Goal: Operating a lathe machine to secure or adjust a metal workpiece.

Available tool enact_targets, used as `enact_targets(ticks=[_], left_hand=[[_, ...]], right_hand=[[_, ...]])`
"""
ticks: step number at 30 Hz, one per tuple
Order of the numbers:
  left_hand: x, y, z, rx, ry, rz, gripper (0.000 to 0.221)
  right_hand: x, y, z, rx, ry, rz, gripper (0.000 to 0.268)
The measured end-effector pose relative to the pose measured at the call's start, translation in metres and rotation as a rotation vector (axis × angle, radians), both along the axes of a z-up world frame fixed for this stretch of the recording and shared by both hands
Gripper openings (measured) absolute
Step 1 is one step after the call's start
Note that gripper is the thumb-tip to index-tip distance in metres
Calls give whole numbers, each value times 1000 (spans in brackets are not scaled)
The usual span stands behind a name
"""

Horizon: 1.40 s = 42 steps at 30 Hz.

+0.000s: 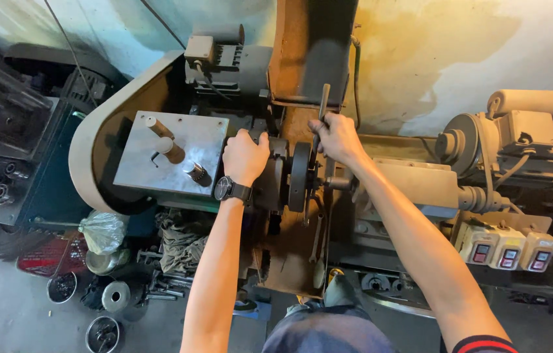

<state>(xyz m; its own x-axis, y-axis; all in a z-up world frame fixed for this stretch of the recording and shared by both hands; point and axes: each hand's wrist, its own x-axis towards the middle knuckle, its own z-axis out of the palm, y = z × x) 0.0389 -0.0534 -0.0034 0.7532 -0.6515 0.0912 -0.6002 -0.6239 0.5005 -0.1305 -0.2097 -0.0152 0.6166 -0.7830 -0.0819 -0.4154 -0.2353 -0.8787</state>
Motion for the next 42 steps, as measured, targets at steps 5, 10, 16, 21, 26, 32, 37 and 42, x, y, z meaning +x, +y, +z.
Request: enact_targets(ticks=[5, 10, 16, 21, 26, 32, 37, 42], left_hand=[[-2, 1, 3, 30, -21, 1, 53], [-5, 2, 10, 9, 10, -3, 53], [-2, 8, -11, -68, -41, -26, 51], [-43, 52, 1, -358, -80, -67, 38], [-81, 116, -95, -768, -79, -75, 50], [-109, 159, -154, -579, 250, -39, 68], [-87, 100, -16, -809, -294, -168, 55], [-17, 12, 23, -360, -34, -235, 46]], right_hand=[[1, 1, 6, 57, 9, 5, 36], [-3, -7, -3, 35, -37, -23, 34], [-53, -11, 27, -47, -240, -215, 24], [-89, -16, -9, -176, -202, -255, 15], [-93, -6, -11, -205, -215, -261, 11], [-92, -2, -17, -284, -154, -244, 10], [-91, -1, -16, -381, -256, -163, 10], [-92, -4, -20, -399, -150, -189, 9]])
